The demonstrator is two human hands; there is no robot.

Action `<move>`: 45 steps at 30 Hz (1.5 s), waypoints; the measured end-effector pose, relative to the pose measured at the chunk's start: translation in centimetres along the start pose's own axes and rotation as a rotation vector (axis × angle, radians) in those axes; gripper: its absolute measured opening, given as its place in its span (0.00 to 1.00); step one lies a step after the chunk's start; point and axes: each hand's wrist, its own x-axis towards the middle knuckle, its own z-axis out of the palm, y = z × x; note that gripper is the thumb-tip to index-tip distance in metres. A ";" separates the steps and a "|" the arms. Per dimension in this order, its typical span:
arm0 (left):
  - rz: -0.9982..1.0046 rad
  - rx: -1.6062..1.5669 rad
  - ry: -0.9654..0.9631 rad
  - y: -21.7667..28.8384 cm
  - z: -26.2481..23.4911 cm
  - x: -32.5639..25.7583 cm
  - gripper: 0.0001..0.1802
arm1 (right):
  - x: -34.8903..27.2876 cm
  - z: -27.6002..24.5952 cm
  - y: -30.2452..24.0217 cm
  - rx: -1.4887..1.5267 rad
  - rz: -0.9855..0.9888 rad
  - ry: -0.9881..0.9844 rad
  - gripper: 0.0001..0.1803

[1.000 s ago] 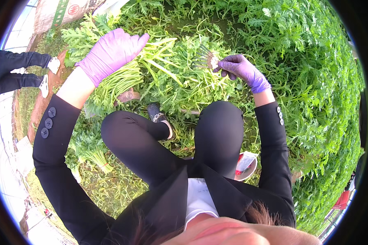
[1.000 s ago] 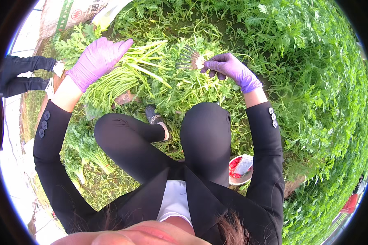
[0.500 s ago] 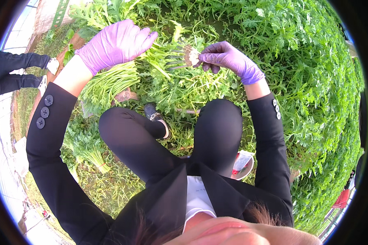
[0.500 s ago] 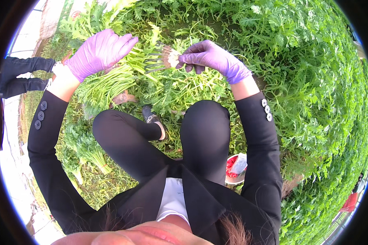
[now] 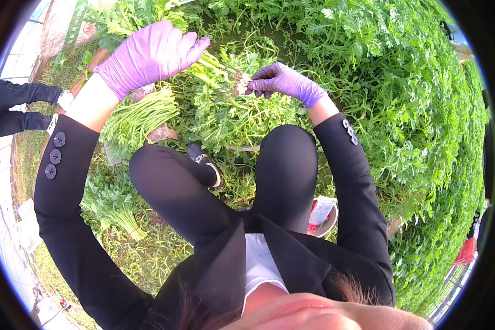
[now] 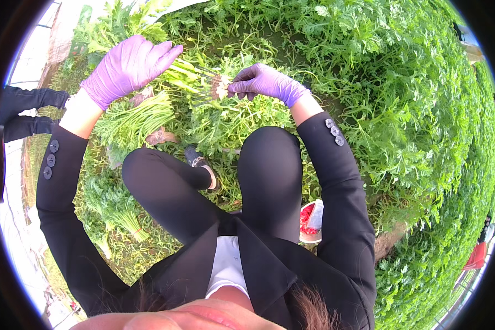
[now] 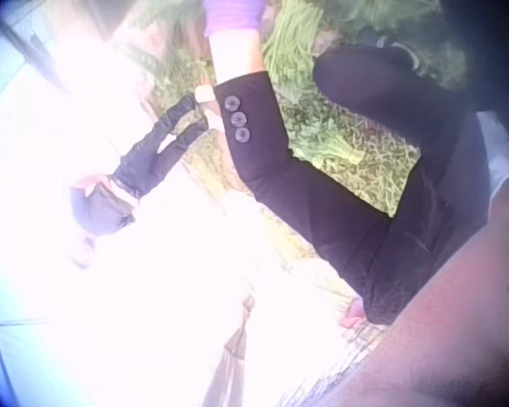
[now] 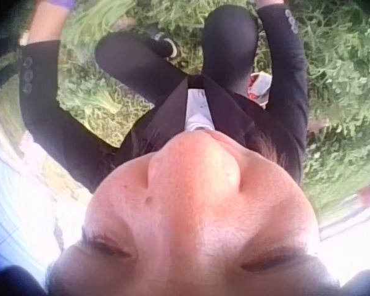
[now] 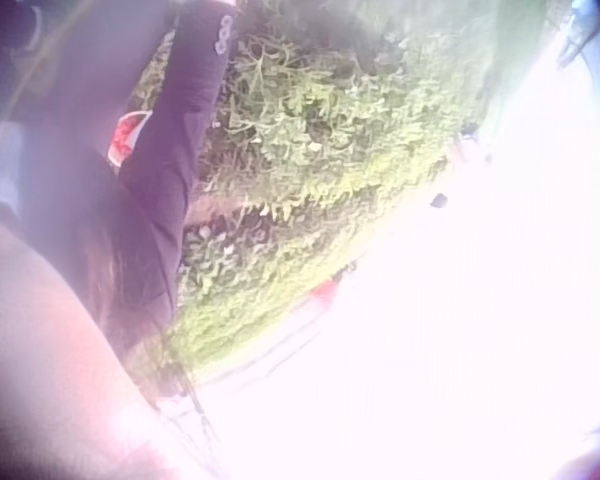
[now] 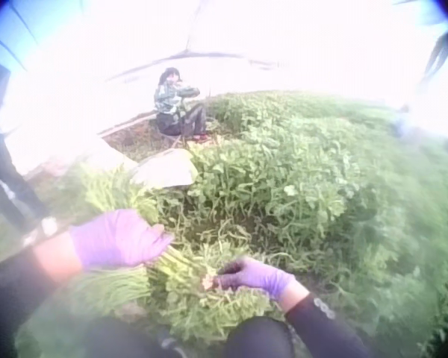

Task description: The person squats in a greenhouse and repeatedly picks leafy green vegetables, trims the stems and leaves by hand, and places the trimmed bunches on a wooden board. The person also uses a small white container with red rubber bands to bundle the trimmed vegetables.

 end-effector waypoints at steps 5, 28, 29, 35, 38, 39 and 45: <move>-0.557 -0.447 -0.217 1.3 1.0 -0.4 0.31 | -10.3 2.1 12.7 -0.068 0.436 0.737 0.25; -1.274 -2.268 -0.004 11.8 3.7 2.6 0.22 | -21.5 2.3 4.3 -0.004 -0.315 0.982 0.13; -1.311 -2.296 0.020 11.7 3.4 2.7 0.26 | -17.7 2.2 0.1 0.062 -0.211 0.794 0.11; -1.468 -2.267 0.183 12.0 1.8 2.2 0.29 | 1.9 7.7 -9.2 -0.539 -0.164 0.669 0.19; -1.537 -2.217 0.094 11.8 2.3 1.1 0.26 | 4.4 7.4 -8.1 -0.669 -0.295 0.641 0.15; -1.516 -2.206 0.072 11.6 2.6 0.5 0.26 | 4.6 6.8 -7.6 -0.837 -0.387 0.607 0.14; -1.688 -2.213 0.044 10.3 4.0 -2.9 0.34 | 4.6 1.0 -4.7 -0.821 0.026 0.787 0.13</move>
